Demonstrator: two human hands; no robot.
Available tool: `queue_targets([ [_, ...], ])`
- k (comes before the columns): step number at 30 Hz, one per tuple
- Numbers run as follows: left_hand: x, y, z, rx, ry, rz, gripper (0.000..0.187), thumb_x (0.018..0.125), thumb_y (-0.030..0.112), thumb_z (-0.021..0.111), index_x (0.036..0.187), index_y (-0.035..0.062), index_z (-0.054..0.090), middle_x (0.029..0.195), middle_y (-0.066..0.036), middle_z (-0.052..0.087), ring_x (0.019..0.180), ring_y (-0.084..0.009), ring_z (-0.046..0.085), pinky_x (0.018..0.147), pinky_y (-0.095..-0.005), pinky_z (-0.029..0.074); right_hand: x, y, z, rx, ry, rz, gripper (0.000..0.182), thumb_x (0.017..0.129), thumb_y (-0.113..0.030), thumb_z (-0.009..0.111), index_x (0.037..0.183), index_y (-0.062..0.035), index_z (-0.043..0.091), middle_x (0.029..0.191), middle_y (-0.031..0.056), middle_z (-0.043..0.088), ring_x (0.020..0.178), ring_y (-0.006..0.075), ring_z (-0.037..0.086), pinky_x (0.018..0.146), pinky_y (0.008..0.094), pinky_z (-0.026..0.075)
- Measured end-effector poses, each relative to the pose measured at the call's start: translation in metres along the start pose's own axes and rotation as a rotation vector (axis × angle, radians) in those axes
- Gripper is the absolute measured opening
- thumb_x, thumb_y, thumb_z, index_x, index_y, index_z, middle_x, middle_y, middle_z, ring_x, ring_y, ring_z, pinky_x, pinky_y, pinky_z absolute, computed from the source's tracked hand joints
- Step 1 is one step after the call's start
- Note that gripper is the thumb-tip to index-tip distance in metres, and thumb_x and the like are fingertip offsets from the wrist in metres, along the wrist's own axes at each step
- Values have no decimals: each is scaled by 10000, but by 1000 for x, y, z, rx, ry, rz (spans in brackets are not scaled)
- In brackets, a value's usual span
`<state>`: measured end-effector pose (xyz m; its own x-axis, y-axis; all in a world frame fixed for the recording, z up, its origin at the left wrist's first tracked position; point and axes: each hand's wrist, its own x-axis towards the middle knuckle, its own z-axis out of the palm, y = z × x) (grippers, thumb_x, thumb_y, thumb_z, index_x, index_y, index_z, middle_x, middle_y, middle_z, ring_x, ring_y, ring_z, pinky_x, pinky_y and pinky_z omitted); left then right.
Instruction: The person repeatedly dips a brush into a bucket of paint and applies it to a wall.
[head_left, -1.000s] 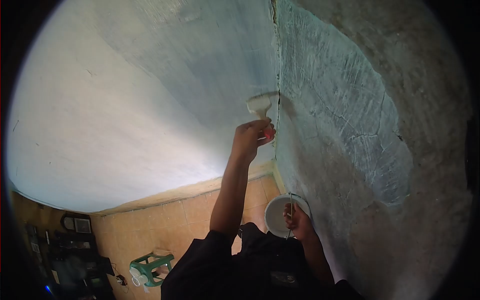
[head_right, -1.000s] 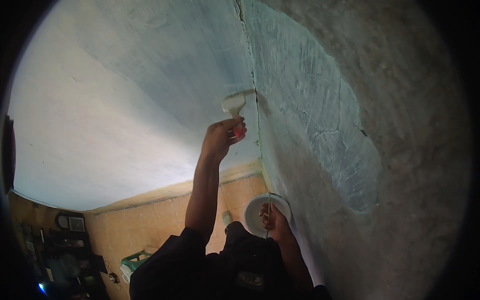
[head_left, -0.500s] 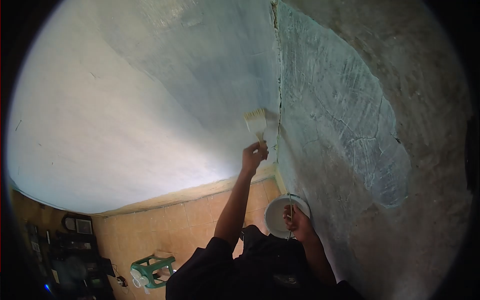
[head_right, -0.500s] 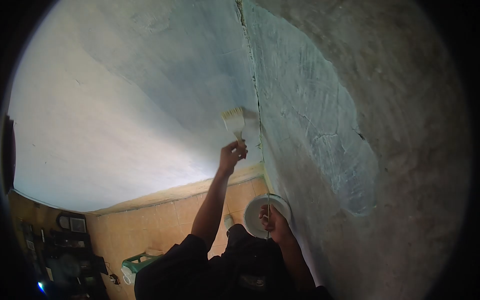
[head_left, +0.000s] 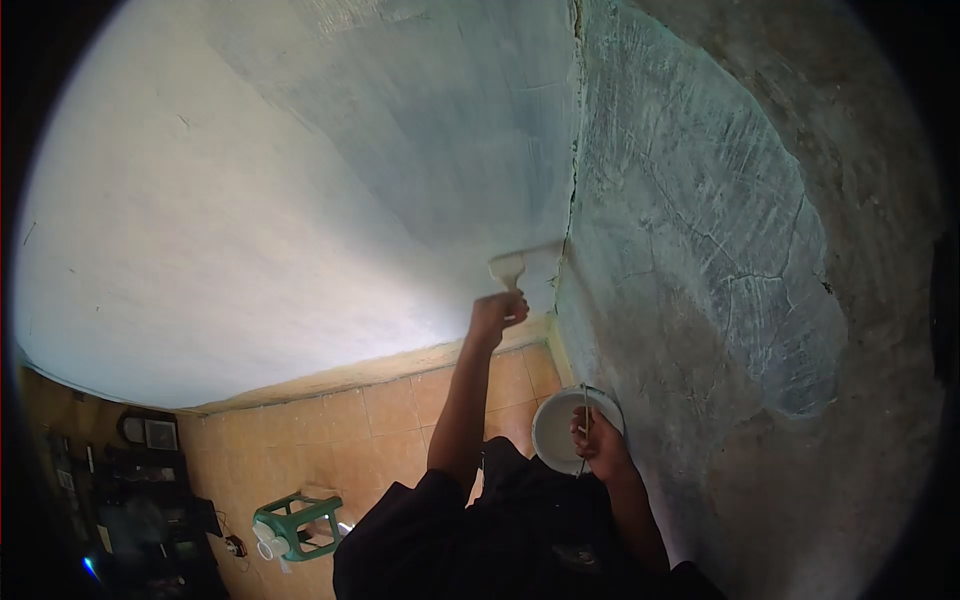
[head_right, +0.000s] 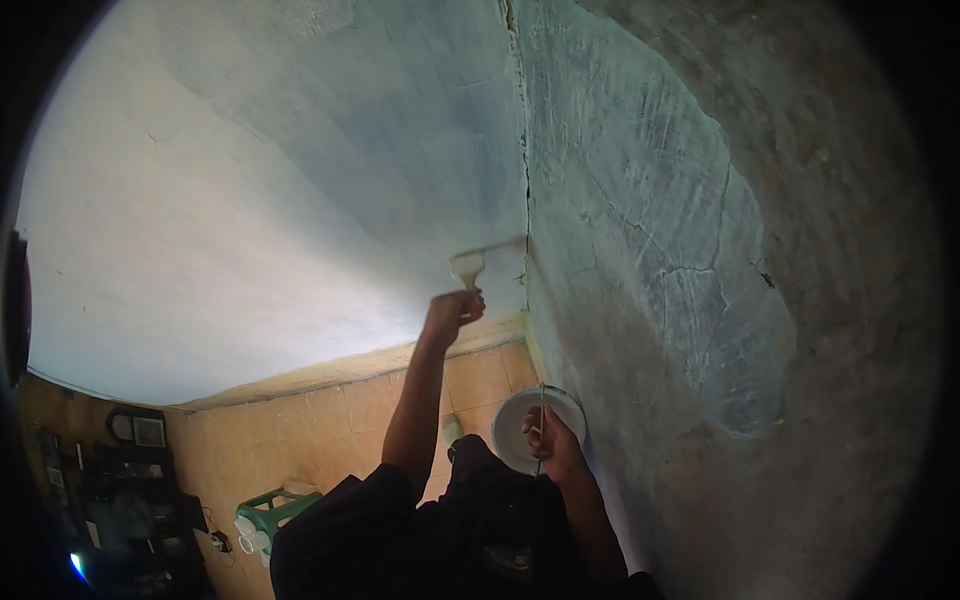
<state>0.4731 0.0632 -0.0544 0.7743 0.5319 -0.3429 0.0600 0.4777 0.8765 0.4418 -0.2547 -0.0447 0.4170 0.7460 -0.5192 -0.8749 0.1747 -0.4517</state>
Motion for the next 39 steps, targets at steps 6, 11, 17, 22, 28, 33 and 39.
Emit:
queue_targets([
  [6, -60, 69, 40, 77, -40, 193, 417, 920, 261, 649, 1162, -76, 606, 912, -98, 648, 793, -177, 650, 710, -320, 560, 5, -1, 5, -11, -7, 16, 338, 1014, -374, 465, 1110, -61, 554, 835, 52, 594, 572, 72, 444, 452, 200, 296],
  [11, -17, 10, 28, 60, -16, 235, 311, 929, 156, 614, 1147, -65, 613, 875, -89, 636, 741, -154, 626, 669, -287, 538, 6, 0, 5, -74, -32, 12, 368, 1029, -395, 419, 1141, -68, 546, 856, 39, 581, 584, 69, 434, 486, 190, 325],
  [17, 53, -135, -33, 246, -21, -145, 188, 881, 158, 662, 831, -23, 664, 680, -80, 620, 554, -147, 598, 506, -285, 512, 7, 2, 11, -22, -33, 31, 329, 1012, -356, 467, 1123, -55, 541, 842, 53, 597, 568, 68, 439, 444, 187, 297],
  [22, 66, -136, -28, 45, 10, -250, 205, 837, 118, 698, 878, -75, 641, 797, -143, 656, 674, -239, 676, 619, -347, 606, 9, 6, 0, -42, -43, 41, 358, 1030, -382, 417, 1148, -70, 544, 871, 43, 576, 578, 73, 396, 480, 196, 307],
  [28, 11, 10, 47, 53, -85, -7, 321, 890, 226, 663, 950, -88, 645, 868, -135, 664, 767, -211, 670, 670, -313, 569, 8, 7, 0, -51, -34, 40, 351, 1029, -378, 422, 1150, -71, 544, 867, 43, 575, 563, 75, 396, 476, 202, 303],
  [33, -47, 85, 99, 123, -145, 263, 311, 932, 227, 627, 1033, -65, 655, 827, -94, 645, 711, -154, 637, 644, -294, 552, 7, 4, 4, -4, 0, 17, 319, 1017, -351, 460, 1109, -61, 556, 839, 58, 598, 570, 74, 460, 445, 198, 290],
  [39, 18, 44, 95, 226, -158, 405, 363, 957, 205, 605, 1175, -86, 600, 836, -64, 625, 696, -118, 590, 650, -273, 526, 4, 1, 6, -18, 21, 8, 311, 1012, -347, 467, 1100, -62, 554, 828, 56, 594, 571, 73, 460, 447, 195, 293],
])
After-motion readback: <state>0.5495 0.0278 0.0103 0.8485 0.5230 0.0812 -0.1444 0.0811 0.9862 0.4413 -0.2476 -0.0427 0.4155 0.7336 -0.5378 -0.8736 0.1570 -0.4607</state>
